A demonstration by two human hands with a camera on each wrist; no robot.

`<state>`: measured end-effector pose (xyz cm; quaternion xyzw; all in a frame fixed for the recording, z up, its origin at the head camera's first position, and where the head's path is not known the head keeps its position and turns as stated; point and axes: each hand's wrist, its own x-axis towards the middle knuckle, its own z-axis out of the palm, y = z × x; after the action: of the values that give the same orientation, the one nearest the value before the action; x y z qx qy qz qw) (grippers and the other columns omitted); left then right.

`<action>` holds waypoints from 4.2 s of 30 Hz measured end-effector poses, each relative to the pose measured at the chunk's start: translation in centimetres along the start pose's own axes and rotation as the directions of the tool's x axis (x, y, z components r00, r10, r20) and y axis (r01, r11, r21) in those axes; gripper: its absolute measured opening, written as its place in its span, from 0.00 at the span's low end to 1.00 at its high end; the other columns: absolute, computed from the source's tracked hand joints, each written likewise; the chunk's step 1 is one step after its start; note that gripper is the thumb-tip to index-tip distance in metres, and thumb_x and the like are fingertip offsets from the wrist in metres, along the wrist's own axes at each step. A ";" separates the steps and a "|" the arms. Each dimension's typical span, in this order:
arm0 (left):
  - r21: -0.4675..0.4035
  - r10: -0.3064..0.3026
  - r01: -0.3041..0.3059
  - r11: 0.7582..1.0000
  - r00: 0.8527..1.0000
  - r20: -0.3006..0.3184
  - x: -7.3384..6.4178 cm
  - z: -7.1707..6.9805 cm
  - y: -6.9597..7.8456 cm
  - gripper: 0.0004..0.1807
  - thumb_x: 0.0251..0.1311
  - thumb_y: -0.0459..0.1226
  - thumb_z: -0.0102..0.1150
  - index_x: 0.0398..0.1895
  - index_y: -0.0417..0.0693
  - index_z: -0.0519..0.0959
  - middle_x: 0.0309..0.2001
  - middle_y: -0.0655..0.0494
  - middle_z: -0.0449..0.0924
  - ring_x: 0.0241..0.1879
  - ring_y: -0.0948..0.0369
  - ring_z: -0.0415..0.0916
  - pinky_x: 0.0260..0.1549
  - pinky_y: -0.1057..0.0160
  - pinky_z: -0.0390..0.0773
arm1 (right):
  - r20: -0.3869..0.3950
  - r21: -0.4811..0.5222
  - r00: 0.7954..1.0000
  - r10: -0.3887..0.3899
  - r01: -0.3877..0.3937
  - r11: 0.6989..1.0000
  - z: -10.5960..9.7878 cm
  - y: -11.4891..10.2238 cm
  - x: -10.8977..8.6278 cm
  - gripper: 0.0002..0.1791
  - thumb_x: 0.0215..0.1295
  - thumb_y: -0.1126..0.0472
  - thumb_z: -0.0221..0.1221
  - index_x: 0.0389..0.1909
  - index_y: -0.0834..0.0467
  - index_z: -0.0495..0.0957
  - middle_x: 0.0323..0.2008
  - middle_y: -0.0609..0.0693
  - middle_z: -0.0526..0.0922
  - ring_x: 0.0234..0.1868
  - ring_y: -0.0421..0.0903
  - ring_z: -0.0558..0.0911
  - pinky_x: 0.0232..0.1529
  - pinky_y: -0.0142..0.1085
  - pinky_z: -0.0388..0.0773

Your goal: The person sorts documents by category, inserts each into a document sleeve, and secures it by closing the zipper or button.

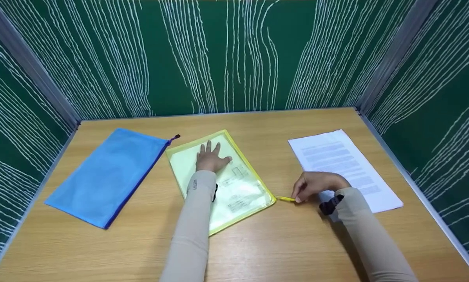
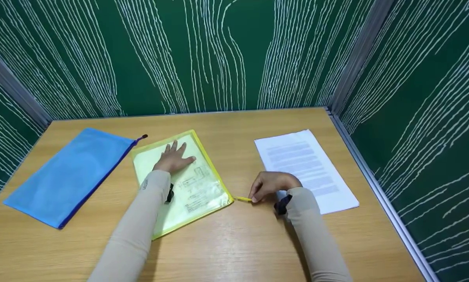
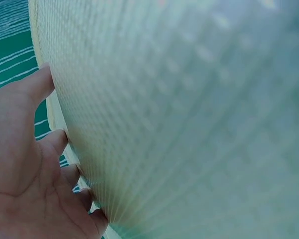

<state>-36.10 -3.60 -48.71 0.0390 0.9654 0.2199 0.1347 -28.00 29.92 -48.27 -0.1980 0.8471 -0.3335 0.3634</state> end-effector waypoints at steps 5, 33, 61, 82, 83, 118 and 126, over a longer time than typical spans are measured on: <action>0.001 -0.001 0.001 1.000 1.000 0.001 0.0 0.3 0.0 0.42 0.64 0.61 0.47 0.77 0.57 0.49 0.78 0.49 0.33 0.77 0.47 0.28 0.74 0.47 0.36 | 0.001 -0.014 1.000 0.004 -0.004 1.000 0.3 0.1 0.1 0.08 0.55 0.61 0.68 0.34 0.60 0.87 0.25 0.41 0.84 0.24 0.33 0.76 0.27 0.26 0.72; -0.028 0.061 -0.064 0.998 0.992 -0.110 0.0 0.4 0.0 0.31 0.68 0.48 0.49 0.71 0.49 0.63 0.75 0.42 0.48 0.75 0.42 0.40 0.72 0.41 0.43 | -0.026 -0.055 0.999 0.031 -0.032 0.998 0.8 -1.3 0.4 0.09 0.52 0.59 0.70 0.29 0.60 0.83 0.21 0.39 0.78 0.21 0.35 0.72 0.25 0.29 0.68; -0.213 -0.006 -0.074 0.974 0.936 -0.353 -2.3 -2.7 -4.3 0.23 0.67 0.43 0.50 0.63 0.44 0.73 0.57 0.40 0.74 0.42 0.50 0.78 0.39 0.50 0.80 | -0.302 0.119 0.953 0.003 0.035 0.992 0.2 -2.6 3.1 0.17 0.65 0.59 0.56 0.52 0.62 0.79 0.37 0.54 0.83 0.32 0.45 0.81 0.35 0.35 0.80; -0.369 -0.155 0.084 0.926 0.974 -0.167 -4.3 -4.7 -10.5 0.33 0.71 0.46 0.43 0.73 0.37 0.55 0.71 0.38 0.58 0.45 0.48 0.76 0.45 0.51 0.75 | -0.385 0.363 0.919 0.082 0.070 0.929 1.1 -4.0 6.6 0.28 0.72 0.56 0.52 0.67 0.68 0.63 0.55 0.65 0.76 0.37 0.42 0.80 0.39 0.35 0.82; -0.390 -0.156 0.085 0.917 0.976 -0.154 -4.3 -4.8 -10.7 0.34 0.71 0.46 0.43 0.73 0.38 0.54 0.72 0.39 0.57 0.41 0.52 0.75 0.42 0.55 0.74 | -0.382 0.369 0.921 0.083 0.070 0.927 1.2 -4.1 6.8 0.28 0.72 0.57 0.51 0.67 0.68 0.63 0.55 0.65 0.76 0.37 0.42 0.79 0.38 0.34 0.81; -0.578 -0.130 0.054 0.814 0.987 -0.090 -4.2 -3.3 -9.4 0.25 0.62 0.33 0.47 0.63 0.37 0.63 0.59 0.40 0.70 0.41 0.53 0.73 0.29 0.65 0.74 | -0.415 0.331 0.910 -0.006 0.157 0.930 4.2 -5.3 7.4 0.31 0.55 0.75 0.61 0.63 0.63 0.71 0.33 0.52 0.73 0.29 0.44 0.72 0.22 0.32 0.73; -0.639 -0.074 -0.011 0.769 0.992 -0.107 -3.9 -2.5 -8.4 0.28 0.63 0.32 0.44 0.69 0.41 0.59 0.44 0.47 0.74 0.35 0.57 0.72 0.26 0.65 0.73 | -0.435 0.332 0.900 0.023 0.136 0.934 3.8 -4.4 6.4 0.33 0.56 0.73 0.62 0.65 0.63 0.68 0.37 0.55 0.74 0.35 0.45 0.73 0.26 0.34 0.78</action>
<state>-33.18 -12.74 -49.27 -0.0392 0.8404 0.5341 0.0826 -28.96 21.52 -50.20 -0.0753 0.8261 -0.5265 0.1860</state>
